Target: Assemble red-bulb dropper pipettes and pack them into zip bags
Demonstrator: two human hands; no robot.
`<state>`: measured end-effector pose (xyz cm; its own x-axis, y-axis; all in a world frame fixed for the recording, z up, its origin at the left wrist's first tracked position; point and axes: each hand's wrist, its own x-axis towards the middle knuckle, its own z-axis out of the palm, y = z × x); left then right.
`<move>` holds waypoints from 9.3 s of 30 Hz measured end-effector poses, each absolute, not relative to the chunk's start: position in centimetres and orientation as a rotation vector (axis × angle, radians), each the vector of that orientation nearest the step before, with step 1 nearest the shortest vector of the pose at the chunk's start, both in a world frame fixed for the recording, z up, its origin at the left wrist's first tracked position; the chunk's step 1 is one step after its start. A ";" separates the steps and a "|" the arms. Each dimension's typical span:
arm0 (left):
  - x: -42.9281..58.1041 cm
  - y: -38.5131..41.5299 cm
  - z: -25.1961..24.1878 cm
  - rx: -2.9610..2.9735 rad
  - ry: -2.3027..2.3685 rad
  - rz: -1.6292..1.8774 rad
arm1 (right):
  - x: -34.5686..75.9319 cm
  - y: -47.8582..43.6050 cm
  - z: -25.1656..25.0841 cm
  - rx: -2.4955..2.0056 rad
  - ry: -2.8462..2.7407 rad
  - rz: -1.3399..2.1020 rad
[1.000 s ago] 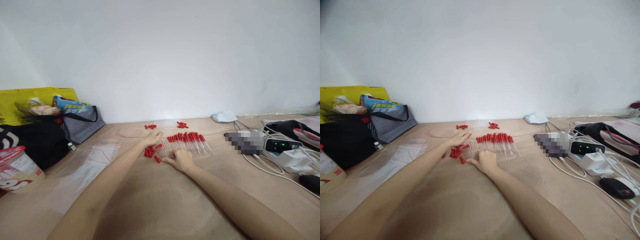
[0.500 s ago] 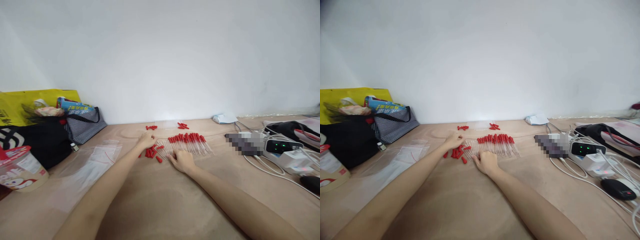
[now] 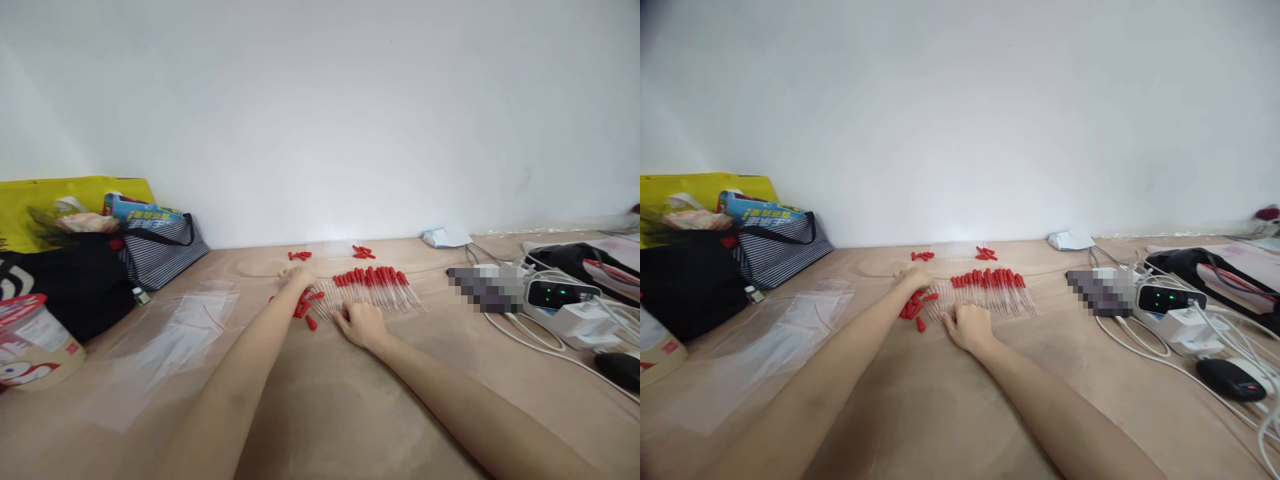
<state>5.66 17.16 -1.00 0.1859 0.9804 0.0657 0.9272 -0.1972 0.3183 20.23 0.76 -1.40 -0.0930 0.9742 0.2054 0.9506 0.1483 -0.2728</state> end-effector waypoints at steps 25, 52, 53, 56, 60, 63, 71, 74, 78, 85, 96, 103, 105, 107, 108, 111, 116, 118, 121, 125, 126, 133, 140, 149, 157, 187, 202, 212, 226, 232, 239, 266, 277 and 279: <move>7.7 2.4 1.1 1.899 1.372 1.245 | 20.4 -0.3 -1.9 -1.029 -1.749 0.333; 3.0 0.3 -1.7 2.509 1.493 0.922 | 24.0 -1.4 -3.6 -1.004 -1.997 0.088; 2.8 0.0 -1.7 2.480 1.478 0.968 | 24.0 -1.3 -3.5 -1.009 -2.005 0.089; 2.0 -1.1 -1.9 2.422 1.358 1.061 | 23.9 -1.2 -3.5 -1.032 -2.024 0.091; 1.7 -1.4 -2.0 2.465 1.207 1.034 | 23.8 -1.2 -3.4 -1.029 -2.059 0.095; 1.9 -1.2 -1.9 2.427 1.166 1.030 | 23.6 -1.4 -3.4 -1.011 -2.124 0.064; 2.3 -1.2 -1.5 2.393 1.092 1.057 | 23.2 -1.8 -3.1 -1.013 -2.170 0.023; 2.4 -1.3 -1.4 2.391 1.096 1.045 | 23.1 -1.8 -3.0 -1.000 -2.189 0.006; 2.5 -1.3 -1.4 2.367 1.081 1.031 | 22.9 -1.9 -3.0 -0.990 -2.210 -0.014; 2.5 -1.2 -1.3 2.338 1.037 0.990 | 22.9 -1.9 -3.0 -0.932 -2.243 0.010; 2.3 -1.5 -1.1 2.449 1.013 0.936 | 23.4 -1.4 -2.7 -0.852 -2.334 0.009; 2.5 -1.9 -0.7 2.503 0.987 0.870 | 23.6 -1.3 -2.2 -0.850 -2.408 -0.110; 2.6 -2.0 -0.7 2.510 0.973 0.873 | 23.6 -1.2 -2.2 -0.838 -2.421 -0.140; 2.6 -2.0 -0.7 2.518 0.958 0.869 | 23.5 -1.1 -2.2 -0.823 -2.434 -0.169; 2.6 -2.0 -0.7 2.524 0.953 0.859 | 23.5 -1.0 -2.2 -0.817 -2.441 -0.181; 2.6 -2.0 -0.7 2.546 0.949 0.816 | 23.3 -1.0 -2.1 -0.808 -2.456 -0.214; 2.4 -1.9 -0.9 2.576 0.970 0.781 | 23.0 -1.5 -2.3 -0.834 -2.444 -0.277; 2.4 -1.9 -1.0 2.587 0.959 0.776 | 22.8 -1.7 -2.4 -0.840 -2.438 -0.288; 2.4 -1.9 -1.1 2.596 0.950 0.774 | 22.6 -1.9 -2.6 -0.857 -2.426 -0.268; 2.4 -1.9 -1.0 2.595 0.964 0.790 | 22.1 -1.9 -2.4 -0.888 -2.402 -0.215; 2.4 -1.9 -1.0 2.595 0.967 0.794 | 21.9 -1.8 -2.3 -0.887 -2.397 -0.207; 2.4 -1.9 -0.9 2.598 0.933 0.752 | 21.4 -1.9 -2.3 -0.887 -2.392 -0.176; 2.5 -1.9 -0.8 2.580 0.939 0.762 | 21.3 -2.0 -2.6 -0.895 -2.370 -0.133; 2.0 -1.3 -0.7 2.536 0.997 0.765 | 22.6 -2.1 -2.1 -0.880 -2.391 -0.200; 1.7 -1.0 -1.2 2.447 1.074 0.945 | 23.1 -1.9 -2.5 -0.977 -2.351 -0.287; 4.0 1.5 -1.6 2.807 1.623 1.041 | 24.4 4.3 -2.8 -1.902 -1.610 -0.250; 6.1 3.9 -1.5 2.676 1.947 0.971 | 19.7 1.2 -1.4 -1.929 -1.885 -0.031; 5.6 3.8 -1.7 2.650 1.633 1.214 | 19.6 1.4 -0.9 -2.023 -1.972 -0.060; 2.2 -0.9 -1.5 2.482 1.125 1.121 | 22.6 -0.7 -2.6 -1.455 -2.010 -0.020; 1.8 -1.5 -1.0 2.361 1.139 0.898 | 24.6 -1.7 -3.6 -1.135 -2.092 0.012; 1.2 -0.8 -1.8 2.111 1.076 0.898 | 24.7 -1.8 -3.4 -1.084 -2.100 0.107; 2.4 -1.3 -0.6 2.429 1.130 0.860 | 22.7 -2.8 -2.2 -1.086 -2.241 0.052; 2.5 -1.5 -0.5 2.328 1.046 0.895 | 22.9 -2.7 -2.3 -1.042 -2.277 0.075; 2.5 -1.4 -0.6 2.308 1.037 0.894 | 23.0 -2.5 -2.3 -1.020 -2.299 0.048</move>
